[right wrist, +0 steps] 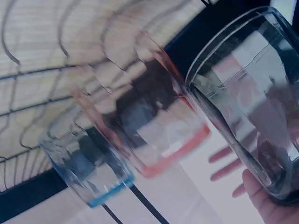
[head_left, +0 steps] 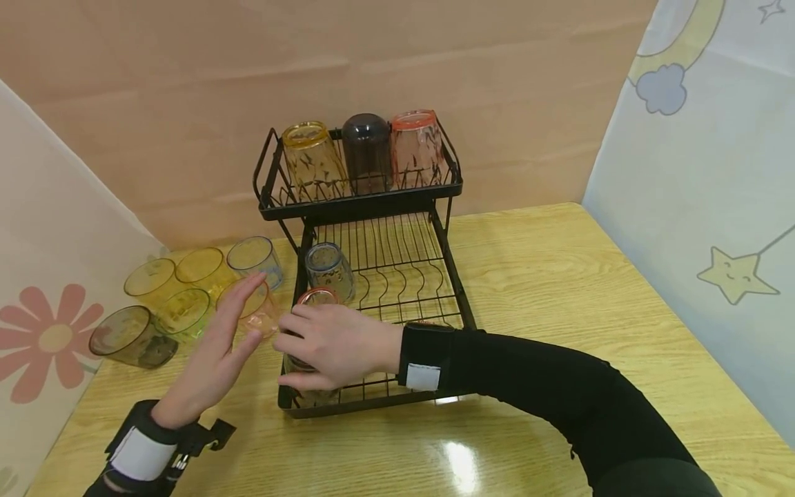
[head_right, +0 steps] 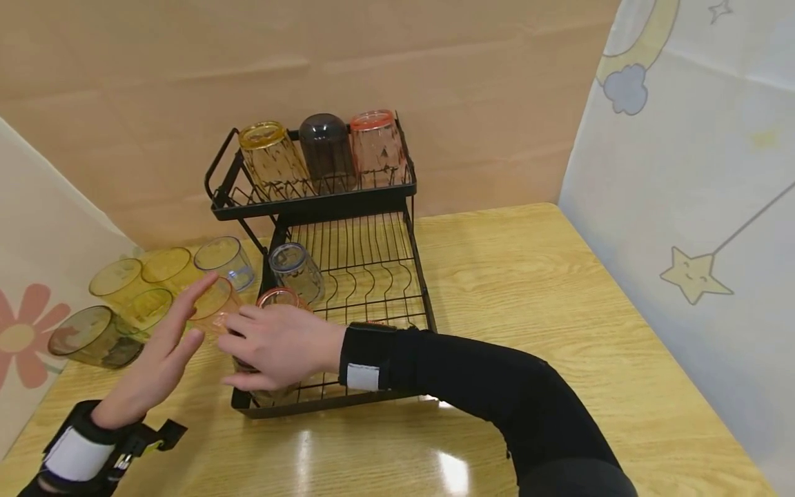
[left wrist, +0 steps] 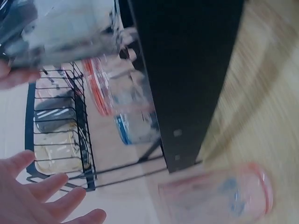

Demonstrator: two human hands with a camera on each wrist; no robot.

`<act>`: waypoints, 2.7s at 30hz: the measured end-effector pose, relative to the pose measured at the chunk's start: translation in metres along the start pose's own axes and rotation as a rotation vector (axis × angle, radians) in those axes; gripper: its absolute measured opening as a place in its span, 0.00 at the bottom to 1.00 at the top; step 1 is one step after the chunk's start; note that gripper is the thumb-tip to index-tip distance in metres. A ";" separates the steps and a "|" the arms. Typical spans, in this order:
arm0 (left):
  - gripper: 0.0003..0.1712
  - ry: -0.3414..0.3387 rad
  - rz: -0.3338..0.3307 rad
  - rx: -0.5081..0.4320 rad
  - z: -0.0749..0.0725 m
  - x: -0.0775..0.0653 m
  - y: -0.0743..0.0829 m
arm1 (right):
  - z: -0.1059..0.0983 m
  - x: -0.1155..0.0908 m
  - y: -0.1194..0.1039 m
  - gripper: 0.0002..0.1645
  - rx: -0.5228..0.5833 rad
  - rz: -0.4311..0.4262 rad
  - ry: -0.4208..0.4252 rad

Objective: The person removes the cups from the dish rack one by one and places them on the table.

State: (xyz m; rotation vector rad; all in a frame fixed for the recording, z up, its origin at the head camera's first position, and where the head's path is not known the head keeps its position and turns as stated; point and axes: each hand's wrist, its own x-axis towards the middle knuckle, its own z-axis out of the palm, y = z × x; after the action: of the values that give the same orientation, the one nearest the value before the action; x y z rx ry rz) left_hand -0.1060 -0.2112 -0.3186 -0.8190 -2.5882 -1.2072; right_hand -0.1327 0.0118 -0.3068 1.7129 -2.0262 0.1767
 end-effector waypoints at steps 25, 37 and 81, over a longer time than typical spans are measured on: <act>0.48 -0.076 -0.082 -1.866 0.028 -0.031 0.000 | -0.016 0.037 -0.010 0.24 -0.002 0.054 0.446; 0.41 0.125 -0.035 -1.774 0.025 -0.023 0.028 | -0.001 0.039 -0.013 0.31 0.039 0.038 0.411; 0.24 0.002 -0.152 0.561 -0.019 -0.045 -0.042 | -0.009 -0.075 0.033 0.40 -0.043 -0.048 -0.261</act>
State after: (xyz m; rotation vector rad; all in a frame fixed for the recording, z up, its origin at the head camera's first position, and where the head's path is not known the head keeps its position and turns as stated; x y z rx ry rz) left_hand -0.0929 -0.2658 -0.3504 -0.5063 -2.8041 -0.4499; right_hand -0.1541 0.0893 -0.3242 1.8359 -2.1504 -0.1116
